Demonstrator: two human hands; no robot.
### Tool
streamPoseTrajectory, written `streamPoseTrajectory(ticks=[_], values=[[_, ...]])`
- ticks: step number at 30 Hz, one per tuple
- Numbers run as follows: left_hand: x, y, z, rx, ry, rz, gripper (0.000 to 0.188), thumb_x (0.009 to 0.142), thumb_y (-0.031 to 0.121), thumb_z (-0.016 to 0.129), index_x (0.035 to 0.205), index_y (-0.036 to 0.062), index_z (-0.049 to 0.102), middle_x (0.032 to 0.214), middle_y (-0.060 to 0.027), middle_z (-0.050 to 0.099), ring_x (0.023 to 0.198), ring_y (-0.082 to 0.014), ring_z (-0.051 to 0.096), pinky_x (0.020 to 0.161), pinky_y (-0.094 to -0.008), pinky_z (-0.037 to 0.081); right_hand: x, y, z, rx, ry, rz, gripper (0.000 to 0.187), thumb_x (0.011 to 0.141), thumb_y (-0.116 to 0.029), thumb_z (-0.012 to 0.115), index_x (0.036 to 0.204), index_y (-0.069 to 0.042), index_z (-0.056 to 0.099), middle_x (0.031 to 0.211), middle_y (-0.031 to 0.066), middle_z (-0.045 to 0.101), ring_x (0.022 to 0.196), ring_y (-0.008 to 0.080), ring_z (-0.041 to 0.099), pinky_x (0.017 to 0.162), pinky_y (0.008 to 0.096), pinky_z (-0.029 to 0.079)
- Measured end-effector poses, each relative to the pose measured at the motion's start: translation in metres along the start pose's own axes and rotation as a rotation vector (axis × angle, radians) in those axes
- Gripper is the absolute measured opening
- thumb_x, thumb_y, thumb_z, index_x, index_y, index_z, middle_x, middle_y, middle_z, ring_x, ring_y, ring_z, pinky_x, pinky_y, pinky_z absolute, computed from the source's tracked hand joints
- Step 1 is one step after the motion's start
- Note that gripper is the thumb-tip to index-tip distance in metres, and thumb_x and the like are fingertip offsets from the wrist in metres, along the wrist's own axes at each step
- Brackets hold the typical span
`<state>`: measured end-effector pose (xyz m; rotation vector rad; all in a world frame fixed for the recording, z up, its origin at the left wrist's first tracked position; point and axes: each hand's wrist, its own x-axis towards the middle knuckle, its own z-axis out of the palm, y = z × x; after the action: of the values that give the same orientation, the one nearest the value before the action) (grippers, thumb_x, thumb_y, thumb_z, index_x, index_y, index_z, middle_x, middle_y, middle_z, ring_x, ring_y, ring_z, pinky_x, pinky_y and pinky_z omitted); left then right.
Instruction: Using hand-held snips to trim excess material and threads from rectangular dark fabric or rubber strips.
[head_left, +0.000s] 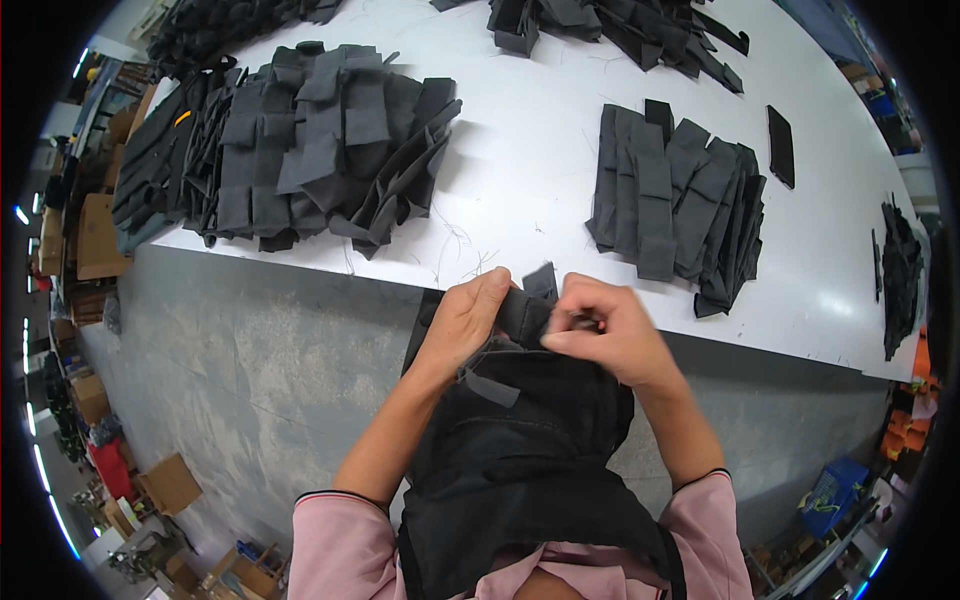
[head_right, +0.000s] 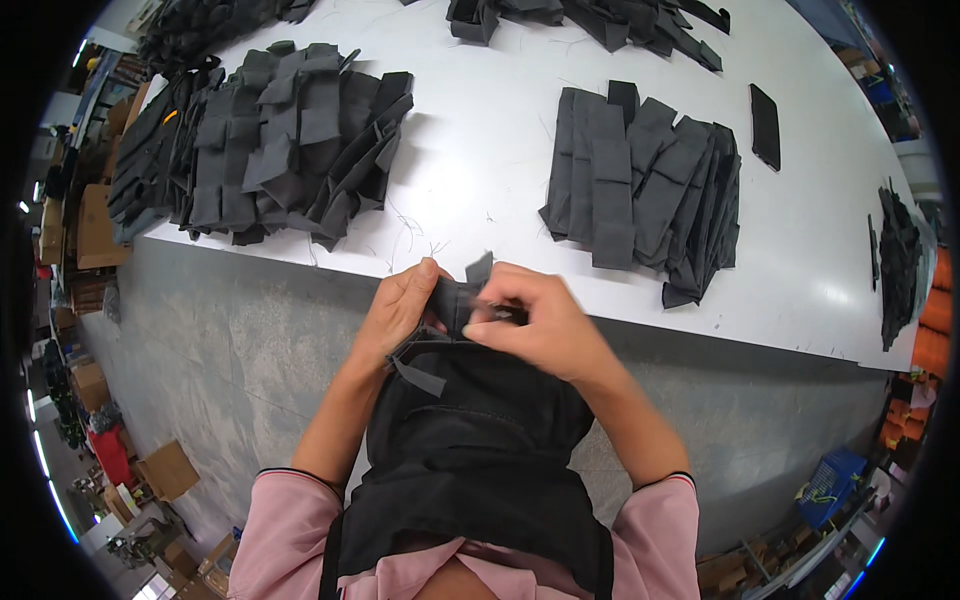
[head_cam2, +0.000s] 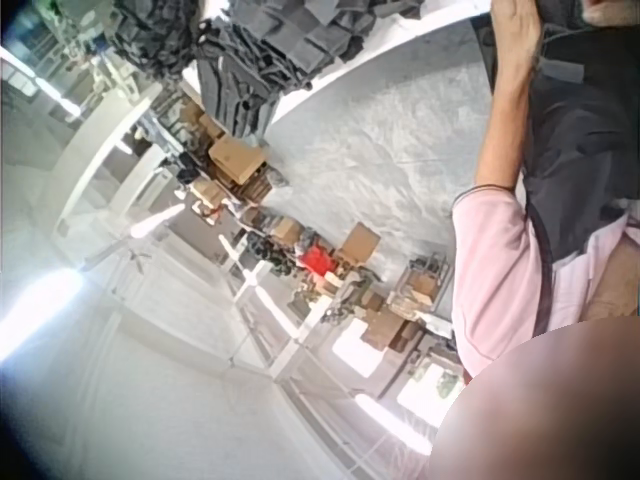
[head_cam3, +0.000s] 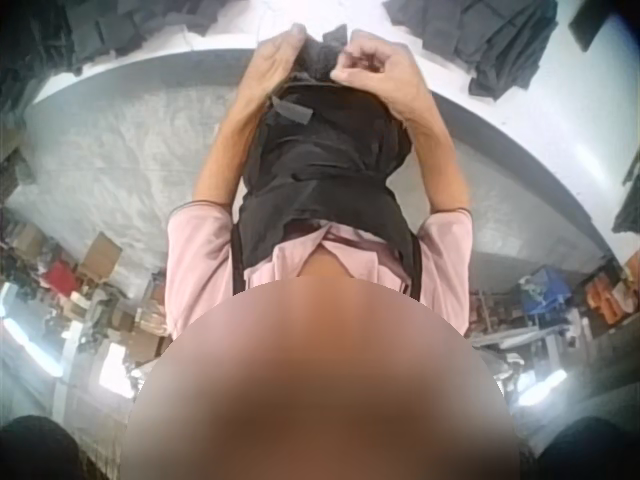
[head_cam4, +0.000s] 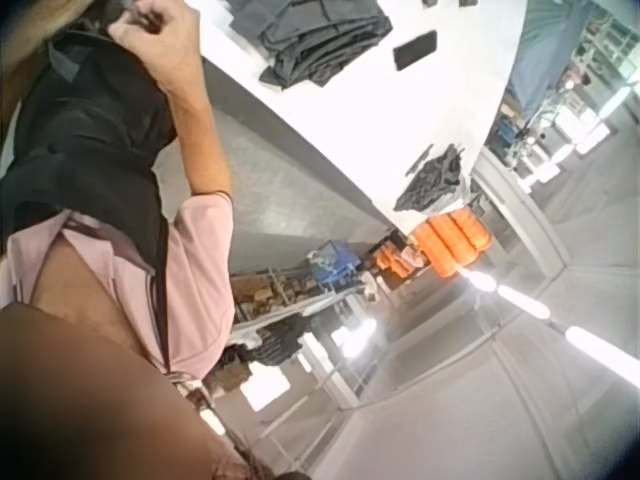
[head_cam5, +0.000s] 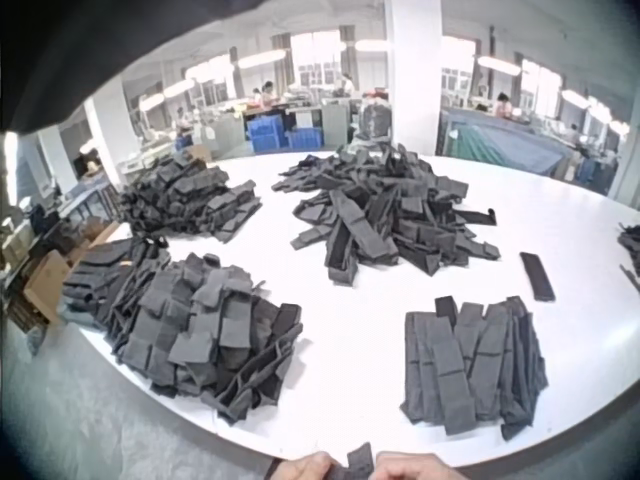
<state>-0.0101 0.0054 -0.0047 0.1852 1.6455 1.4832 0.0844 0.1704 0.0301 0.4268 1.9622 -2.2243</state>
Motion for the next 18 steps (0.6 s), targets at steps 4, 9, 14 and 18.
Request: streamPoseTrajectory(ticks=[4, 9, 14, 18], values=[[0.008, -0.007, -0.002, 0.107, 0.048, 0.068, 0.047, 0.099, 0.04, 0.042, 0.08, -0.001, 0.056, 0.066, 0.0011, 0.049, 0.064, -0.007, 0.044, 0.06, -0.024, 0.04, -0.017, -0.005, -0.023, 0.564, -0.097, -0.18, 0.016, 0.063, 0.002, 0.064, 0.061, -0.003, 0.049, 0.071, 0.0023, 0.042, 0.061, 0.0101, 0.04, 0.052, 0.0221, 0.026], [0.006, -0.001, -0.001, 0.2, 0.062, 0.092, 0.048, 0.099, 0.04, 0.043, 0.082, -0.0032, 0.056, 0.066, 0.0004, 0.049, 0.066, -0.0074, 0.042, 0.062, -0.0242, 0.04, -0.014, -0.004, -0.009, -0.623, 0.291, -0.354, 0.027, 0.072, -0.01, 0.07, 0.097, -0.01, 0.06, 0.082, 0.0051, 0.051, 0.062, 0.0147, 0.053, 0.055, 0.0305, 0.041], [-0.004, 0.009, -0.003, 0.091, -0.036, -0.025, 0.046, 0.098, 0.04, 0.045, 0.083, -0.0009, 0.059, 0.069, 0.0034, 0.05, 0.067, -0.0056, 0.042, 0.062, -0.0216, 0.038, -0.017, -0.008, -0.014, -0.997, 0.119, -0.572, 0.027, 0.069, -0.01, 0.072, 0.094, -0.01, 0.061, 0.082, 0.0036, 0.05, 0.059, 0.0205, 0.052, 0.054, 0.0315, 0.04], [-0.008, 0.009, -0.004, 0.069, -0.045, -0.032, 0.044, 0.098, 0.04, 0.046, 0.084, 0.0005, 0.059, 0.07, 0.0048, 0.049, 0.067, -0.0049, 0.041, 0.061, -0.0213, 0.038, -0.023, -0.016, -0.012, -0.991, -0.006, -0.547, 0.027, 0.067, -0.009, 0.072, 0.092, -0.008, 0.063, 0.077, 0.0049, 0.052, 0.061, 0.0223, 0.052, 0.053, 0.0318, 0.04]])
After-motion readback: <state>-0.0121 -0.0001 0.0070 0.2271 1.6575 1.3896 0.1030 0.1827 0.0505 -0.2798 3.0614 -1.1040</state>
